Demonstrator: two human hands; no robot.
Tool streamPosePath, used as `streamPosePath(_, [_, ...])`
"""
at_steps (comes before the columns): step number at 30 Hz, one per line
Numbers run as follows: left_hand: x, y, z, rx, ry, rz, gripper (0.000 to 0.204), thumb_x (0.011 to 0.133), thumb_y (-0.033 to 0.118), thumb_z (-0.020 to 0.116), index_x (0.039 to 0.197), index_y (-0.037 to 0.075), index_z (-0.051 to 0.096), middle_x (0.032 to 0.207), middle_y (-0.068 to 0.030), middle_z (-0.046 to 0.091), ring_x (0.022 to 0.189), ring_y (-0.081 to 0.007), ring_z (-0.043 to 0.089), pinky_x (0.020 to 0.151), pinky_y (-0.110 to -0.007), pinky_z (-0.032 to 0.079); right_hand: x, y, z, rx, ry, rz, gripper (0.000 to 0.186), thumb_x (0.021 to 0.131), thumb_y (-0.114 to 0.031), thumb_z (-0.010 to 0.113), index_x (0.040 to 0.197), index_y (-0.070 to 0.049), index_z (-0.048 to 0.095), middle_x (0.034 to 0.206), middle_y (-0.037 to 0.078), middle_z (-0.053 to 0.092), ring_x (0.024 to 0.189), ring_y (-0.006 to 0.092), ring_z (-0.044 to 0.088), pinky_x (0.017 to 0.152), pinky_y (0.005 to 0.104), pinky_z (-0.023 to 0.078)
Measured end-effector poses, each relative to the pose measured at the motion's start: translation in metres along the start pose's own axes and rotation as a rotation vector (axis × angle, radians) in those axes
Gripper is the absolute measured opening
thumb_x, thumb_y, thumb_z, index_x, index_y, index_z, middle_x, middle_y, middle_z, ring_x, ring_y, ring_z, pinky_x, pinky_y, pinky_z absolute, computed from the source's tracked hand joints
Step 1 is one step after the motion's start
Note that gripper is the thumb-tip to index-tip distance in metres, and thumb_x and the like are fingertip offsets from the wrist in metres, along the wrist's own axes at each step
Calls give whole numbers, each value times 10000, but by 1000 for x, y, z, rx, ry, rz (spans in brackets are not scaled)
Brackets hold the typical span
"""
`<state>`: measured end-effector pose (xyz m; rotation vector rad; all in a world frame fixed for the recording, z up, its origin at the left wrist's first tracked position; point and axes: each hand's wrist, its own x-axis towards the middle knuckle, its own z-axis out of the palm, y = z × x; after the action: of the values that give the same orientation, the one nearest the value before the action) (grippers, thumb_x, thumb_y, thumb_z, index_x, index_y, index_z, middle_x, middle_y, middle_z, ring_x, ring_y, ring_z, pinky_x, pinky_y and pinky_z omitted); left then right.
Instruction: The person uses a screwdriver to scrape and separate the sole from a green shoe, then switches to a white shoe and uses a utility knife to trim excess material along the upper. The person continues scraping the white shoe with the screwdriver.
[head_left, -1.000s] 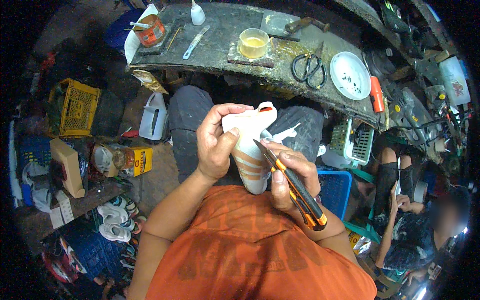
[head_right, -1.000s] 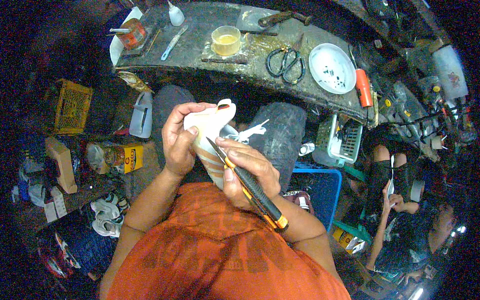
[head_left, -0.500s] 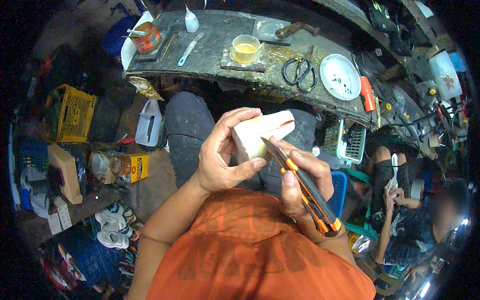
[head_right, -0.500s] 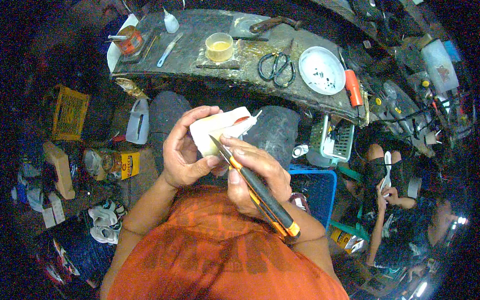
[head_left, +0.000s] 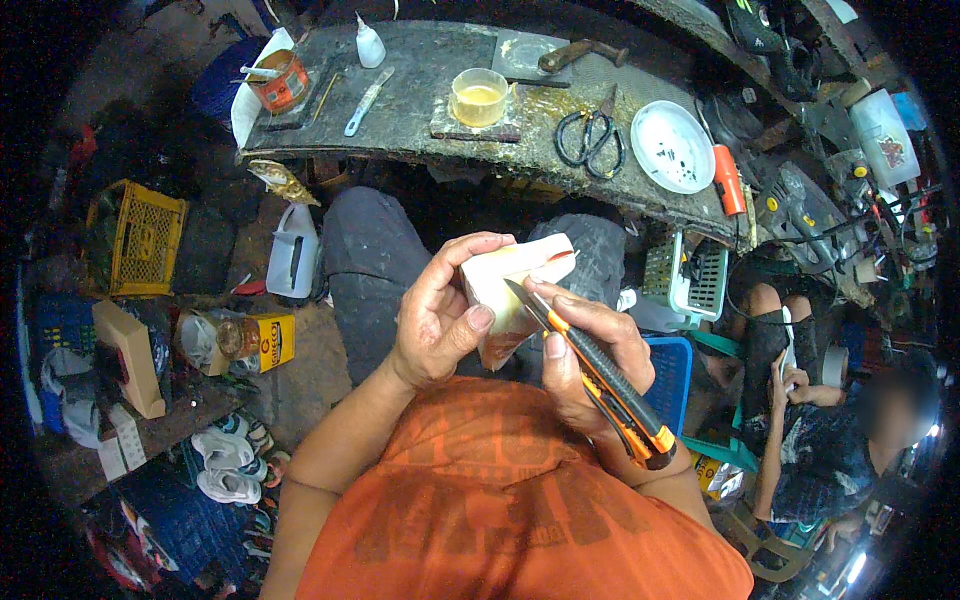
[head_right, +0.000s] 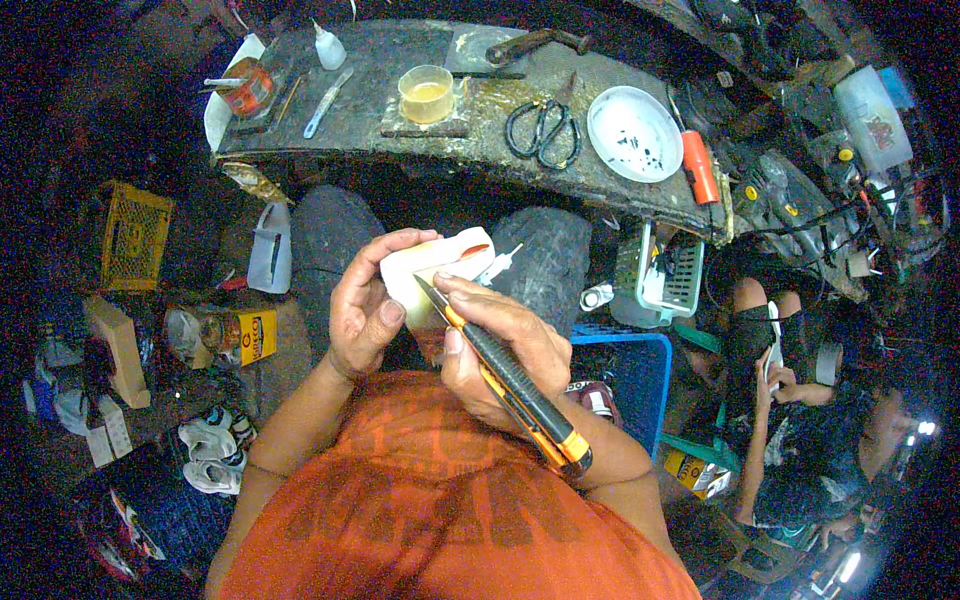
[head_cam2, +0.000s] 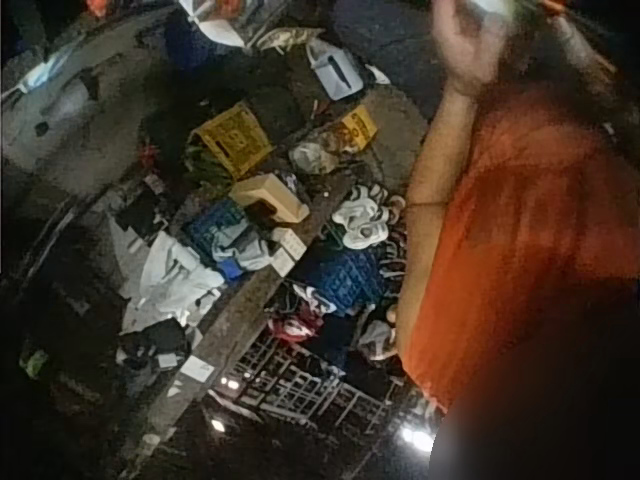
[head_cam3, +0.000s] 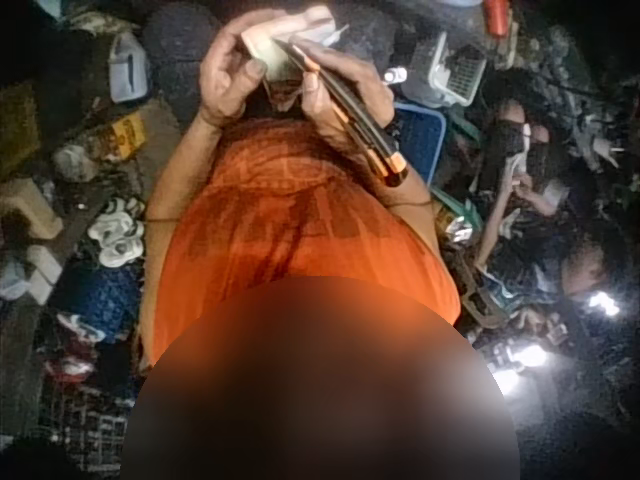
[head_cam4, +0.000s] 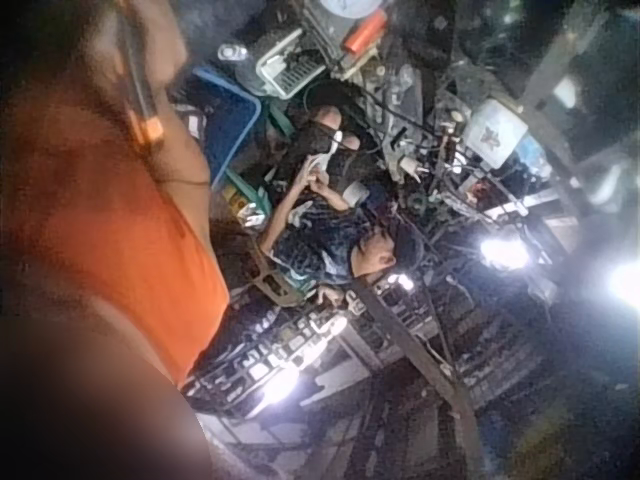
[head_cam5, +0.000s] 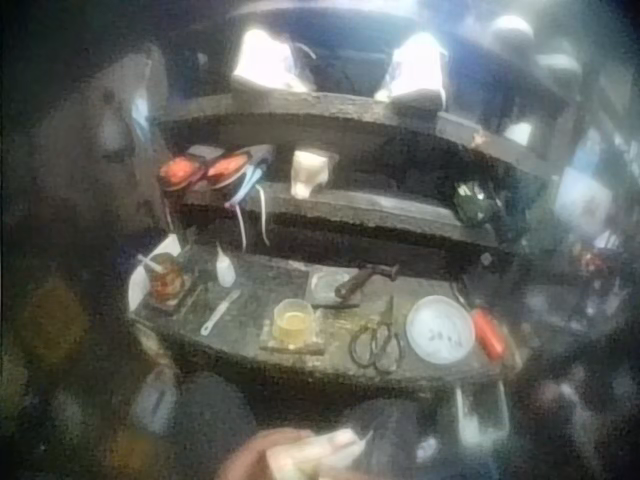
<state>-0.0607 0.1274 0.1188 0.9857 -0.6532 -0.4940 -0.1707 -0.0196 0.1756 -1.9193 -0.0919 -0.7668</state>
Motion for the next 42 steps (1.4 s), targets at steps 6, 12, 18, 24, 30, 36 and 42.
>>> streamPosePath(6, [-1, -2, 0, 12, 5, 13, 661, 974, 279, 690, 1470, -72, 431, 1468, -212, 486, 1399, -297, 471, 1191, -428, 349, 1, 4, 3, 9, 71, -33, 282, 846, 52, 687, 1125, 66, 651, 1108, 280, 744, 1065, 354, 753, 938, 411, 608])
streamPosePath(12, [-1, -1, 0, 33, 6, 12, 654, 967, 257, 698, 1467, -75, 438, 1472, -215, 480, 1402, -297, 467, 1192, -427, 347, 1, 5, 5, 11, 89, -45, 272, 852, 30, 697, 1119, 66, 658, 1098, 283, 745, 1049, 348, 760, 915, 410, 617])
streamPosePath(18, [-1, -2, -1, 40, 9, 12, 633, 968, 238, 686, 1461, -77, 444, 1467, -212, 483, 1399, -299, 467, 1189, -426, 351, 1, 8, 9, -19, 100, -72, 287, 817, 39, 711, 1098, 73, 662, 1068, 285, 747, 1032, 364, 763, 902, 414, 622])
streamPosePath(24, [0, -1, -2, 59, 29, 19, 618, 971, 227, 676, 1457, -78, 449, 1443, -209, 500, 1375, -298, 492, 1175, -429, 372, 4, 12, 10, -53, 76, -134, 316, 789, 53, 719, 1100, 63, 659, 1067, 295, 742, 1037, 382, 759, 899, 426, 625])
streamPosePath(30, [0, -1, -2, 42, 41, 21, 618, 972, 237, 678, 1453, -79, 453, 1432, -204, 511, 1363, -296, 504, 1171, -427, 379, 4, 13, 10, -62, 61, -132, 326, 783, 64, 710, 1103, 56, 649, 1057, 288, 743, 1045, 389, 755, 898, 439, 626])
streamPosePath(36, [1, -2, -3, 40, 50, 2, 641, 970, 262, 689, 1453, -82, 448, 1425, -205, 520, 1365, -294, 504, 1172, -428, 378, 4, 15, 11, -60, 50, -143, 325, 781, 67, 706, 1100, 53, 643, 1050, 285, 744, 1061, 391, 750, 906, 439, 624])
streamPosePath(42, [2, -4, -3, 26, 63, -3, 643, 971, 266, 692, 1453, -81, 446, 1428, -208, 526, 1363, -293, 508, 1171, -427, 378, 2, 19, 10, -25, 56, -158, 333, 774, 82, 691, 1102, 60, 633, 1037, 286, 743, 1061, 406, 747, 905, 450, 623])
